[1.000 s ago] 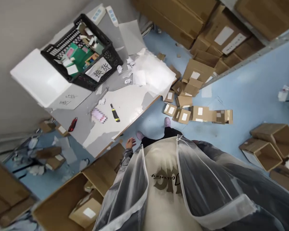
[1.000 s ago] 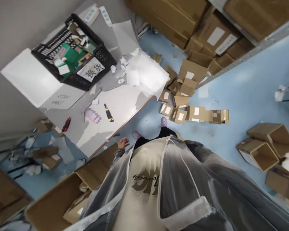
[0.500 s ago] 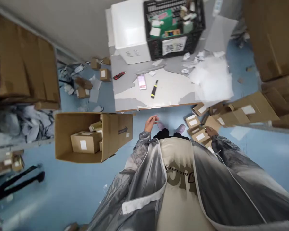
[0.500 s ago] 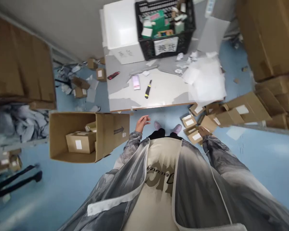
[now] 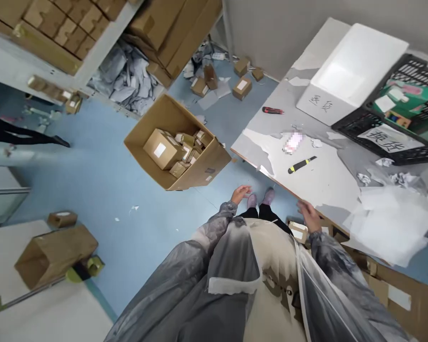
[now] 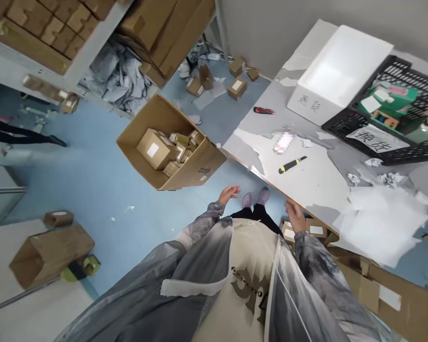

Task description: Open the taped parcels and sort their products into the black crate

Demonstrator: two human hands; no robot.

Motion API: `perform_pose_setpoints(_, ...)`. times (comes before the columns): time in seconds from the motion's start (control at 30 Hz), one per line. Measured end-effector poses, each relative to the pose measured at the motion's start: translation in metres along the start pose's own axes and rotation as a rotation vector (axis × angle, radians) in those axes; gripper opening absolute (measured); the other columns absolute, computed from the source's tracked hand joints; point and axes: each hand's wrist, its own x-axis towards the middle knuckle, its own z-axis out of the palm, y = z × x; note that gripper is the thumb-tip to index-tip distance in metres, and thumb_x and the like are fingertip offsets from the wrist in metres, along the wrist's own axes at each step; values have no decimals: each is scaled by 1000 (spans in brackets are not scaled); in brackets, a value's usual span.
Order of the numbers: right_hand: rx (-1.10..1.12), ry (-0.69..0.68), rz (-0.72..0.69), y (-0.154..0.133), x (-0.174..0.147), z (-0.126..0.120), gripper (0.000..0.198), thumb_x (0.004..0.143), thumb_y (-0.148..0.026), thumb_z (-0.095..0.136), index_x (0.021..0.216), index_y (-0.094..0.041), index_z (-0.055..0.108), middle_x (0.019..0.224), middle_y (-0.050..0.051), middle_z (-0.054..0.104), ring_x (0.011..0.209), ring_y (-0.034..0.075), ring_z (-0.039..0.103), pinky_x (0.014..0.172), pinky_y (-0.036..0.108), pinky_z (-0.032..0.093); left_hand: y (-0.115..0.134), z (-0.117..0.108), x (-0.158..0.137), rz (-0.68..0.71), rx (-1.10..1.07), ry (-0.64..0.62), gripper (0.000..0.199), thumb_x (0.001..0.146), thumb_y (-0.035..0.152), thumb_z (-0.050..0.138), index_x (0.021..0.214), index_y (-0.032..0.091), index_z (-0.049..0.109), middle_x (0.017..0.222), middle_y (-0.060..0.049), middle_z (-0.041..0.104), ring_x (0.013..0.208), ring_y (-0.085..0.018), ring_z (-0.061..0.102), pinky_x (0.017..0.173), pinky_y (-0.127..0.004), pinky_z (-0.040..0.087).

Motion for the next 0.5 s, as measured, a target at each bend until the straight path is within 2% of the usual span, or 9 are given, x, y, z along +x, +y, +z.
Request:
perform_pose_setpoints(0.07,152,19,49,-41,28,2,56,81,-68,86,124,-32,82,142,14,87,131,37,85,118,55,67,15,-4,5,75,-92,5,60,102,65,90,135,16,86,138,-24,87,131,-33,81,108,-46,67)
perform_pose_setpoints(0.17,270,-42,-82,-114,79,5,66,83,-67,90,136,-29,80,153,15,84,147,37,82,127,58,65,41,-8,9,214,-220,31,68,99,70,93,139,16,84,137,-24,87,132,-36,81,110,-51,66)
perform_pose_setpoints(0.27,339,-66,-259,-184,124,4,62,87,-63,89,137,-26,81,155,19,82,146,40,83,126,63,64,74,-15,-2,344,-253,65,71,99,71,94,142,16,86,142,-24,87,137,-38,79,111,-50,66)
perform_pose_setpoints(0.37,404,-82,-389,-238,155,-5,54,90,-56,85,136,-27,83,158,24,79,147,42,83,127,67,60,117,-14,-19,485,-260,58,71,103,73,92,146,17,86,149,-23,86,145,-41,78,117,-53,64)
perform_pose_setpoints(0.43,441,-100,-464,-266,170,-11,53,89,-52,83,136,-28,84,156,22,80,148,42,82,129,69,58,153,-5,-25,579,-266,24,71,106,74,89,150,19,86,156,-22,84,152,-43,75,123,-56,63)
perform_pose_setpoints(0.5,461,-81,-528,-289,181,-12,55,81,-51,80,131,-31,86,151,16,84,146,42,83,131,72,58,193,8,-22,648,-251,-39,69,106,74,89,153,24,85,162,-19,82,157,-43,73,129,-59,61)
